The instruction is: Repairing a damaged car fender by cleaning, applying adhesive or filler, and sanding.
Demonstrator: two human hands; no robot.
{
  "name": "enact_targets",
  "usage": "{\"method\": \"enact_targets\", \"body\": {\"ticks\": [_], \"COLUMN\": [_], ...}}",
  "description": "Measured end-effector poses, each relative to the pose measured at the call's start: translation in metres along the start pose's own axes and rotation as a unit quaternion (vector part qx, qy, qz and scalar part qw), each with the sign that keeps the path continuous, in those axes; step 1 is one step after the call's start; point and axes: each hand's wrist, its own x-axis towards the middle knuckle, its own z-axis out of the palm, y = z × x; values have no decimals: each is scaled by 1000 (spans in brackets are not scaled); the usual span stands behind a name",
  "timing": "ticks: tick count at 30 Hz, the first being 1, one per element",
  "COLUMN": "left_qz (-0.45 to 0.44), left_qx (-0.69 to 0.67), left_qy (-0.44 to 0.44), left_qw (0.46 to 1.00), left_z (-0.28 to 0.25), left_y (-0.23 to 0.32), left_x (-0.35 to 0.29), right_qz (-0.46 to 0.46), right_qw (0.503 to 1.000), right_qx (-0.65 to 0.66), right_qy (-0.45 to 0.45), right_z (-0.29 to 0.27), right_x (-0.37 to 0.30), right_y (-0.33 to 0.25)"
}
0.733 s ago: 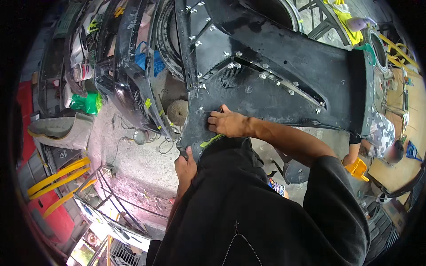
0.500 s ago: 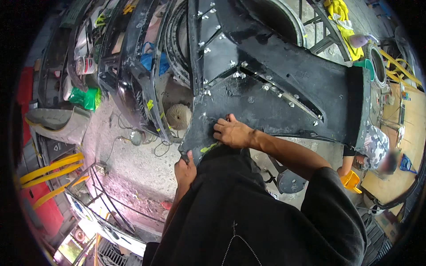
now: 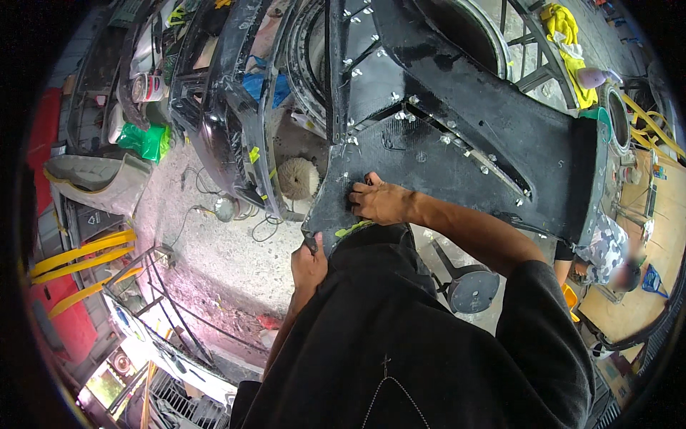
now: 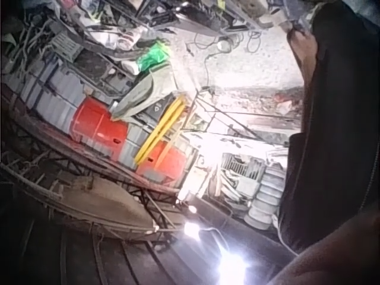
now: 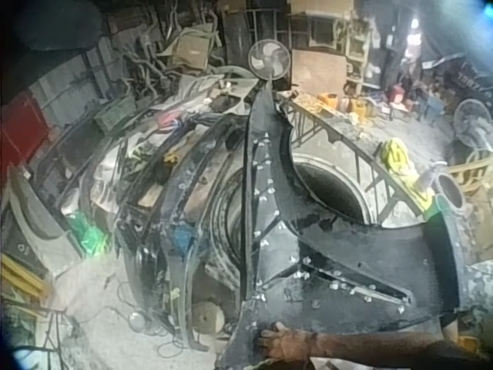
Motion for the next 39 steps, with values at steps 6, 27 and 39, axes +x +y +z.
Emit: {"method": "enact_targets", "body": {"ticks": [6,27,39], "left_qz": [-4,-51,-47], "left_qx": [14,-4,-14], "left_qy": [-1,-17,-12], "left_qw": [1000,999,999], "left_z": [-3,-2,1], "left_y": [0,1,-5], "left_x": [0,1,0], "right_qz": [12,179,21], "right_qw": [1000,974,991], "right_qx": [26,142,54], "right_qy": [-10,9,-117], "right_z": [-4,-23,-16], "right_x": [-2,-32,-6], "right_y": [-5,-2,8]}}
